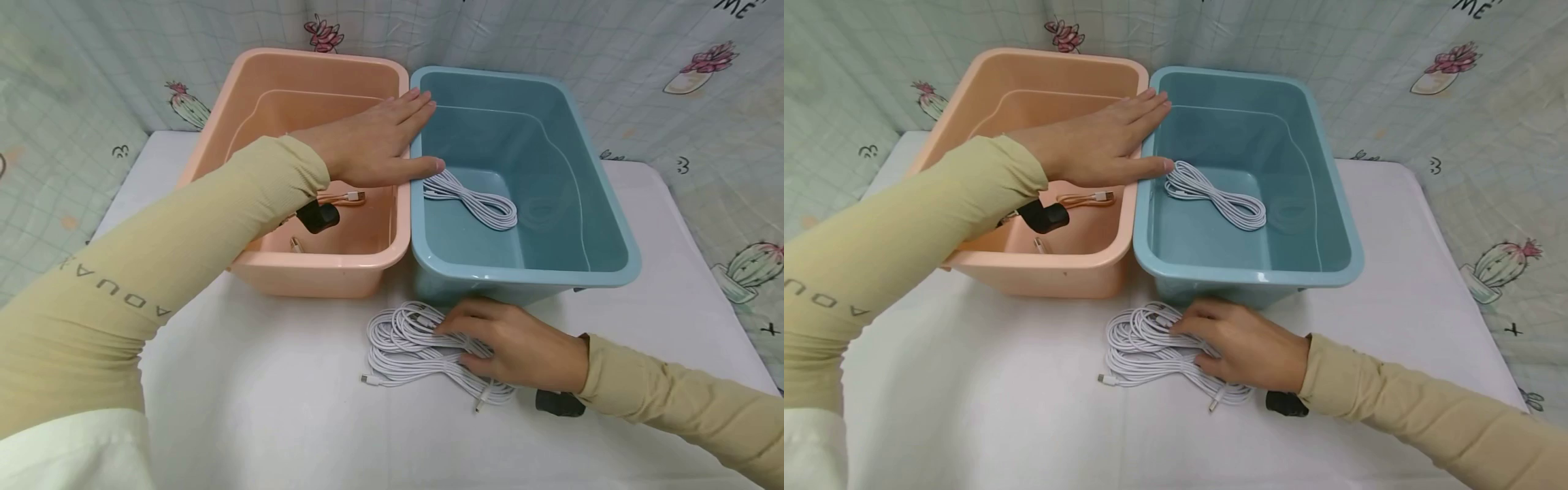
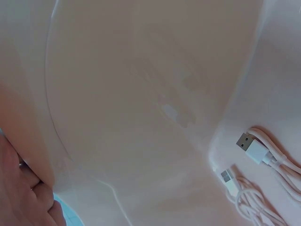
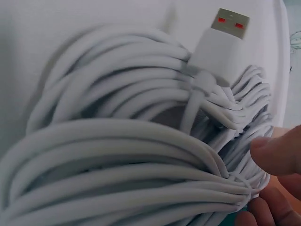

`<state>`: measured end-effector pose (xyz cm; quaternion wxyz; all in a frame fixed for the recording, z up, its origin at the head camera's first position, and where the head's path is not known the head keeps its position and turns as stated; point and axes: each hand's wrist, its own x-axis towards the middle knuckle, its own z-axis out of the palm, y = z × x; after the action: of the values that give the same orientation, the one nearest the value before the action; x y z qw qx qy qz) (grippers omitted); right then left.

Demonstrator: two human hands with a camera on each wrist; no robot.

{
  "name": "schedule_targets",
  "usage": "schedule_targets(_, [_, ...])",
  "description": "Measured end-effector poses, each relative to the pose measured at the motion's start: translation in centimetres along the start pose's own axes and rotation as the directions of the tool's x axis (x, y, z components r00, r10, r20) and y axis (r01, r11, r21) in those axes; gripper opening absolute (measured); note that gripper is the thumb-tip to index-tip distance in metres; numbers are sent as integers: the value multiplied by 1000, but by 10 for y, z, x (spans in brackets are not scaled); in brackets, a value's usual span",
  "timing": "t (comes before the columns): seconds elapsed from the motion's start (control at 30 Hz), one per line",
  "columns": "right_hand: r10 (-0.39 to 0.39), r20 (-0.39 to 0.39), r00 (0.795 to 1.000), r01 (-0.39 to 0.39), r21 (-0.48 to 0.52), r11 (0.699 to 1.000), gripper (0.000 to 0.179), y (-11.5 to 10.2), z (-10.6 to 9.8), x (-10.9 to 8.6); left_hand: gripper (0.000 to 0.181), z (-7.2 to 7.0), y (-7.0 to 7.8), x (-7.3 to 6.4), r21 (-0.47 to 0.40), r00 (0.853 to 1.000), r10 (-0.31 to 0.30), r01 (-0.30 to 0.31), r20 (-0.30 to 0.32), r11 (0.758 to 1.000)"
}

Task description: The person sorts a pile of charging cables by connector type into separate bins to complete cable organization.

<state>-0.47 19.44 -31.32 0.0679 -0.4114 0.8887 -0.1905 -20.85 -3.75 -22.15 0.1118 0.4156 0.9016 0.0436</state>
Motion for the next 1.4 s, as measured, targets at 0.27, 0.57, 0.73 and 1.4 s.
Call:
schedule_targets(0.27, [104,-23,994,-105,-65,992,47,2,6,-6,91,1,1,0,0,1000,-4,4,-3,1000])
schedule_targets(0.57, [163,-75,984,-168,-80,983,54,2,15,-7,92,1,1,0,3,1000,-8,8,-4,1000])
schedule_targets(0.73, [141,-110,984,-150,-79,986,53,2,20,-7,91,1,2,-1,5,1000,-1,1,-13,1000])
schedule_targets(1.4, [159,-158,974,-156,33,987,45,2,26,-7,91,1,2,-1,4,1000,-2,2,-1,1000])
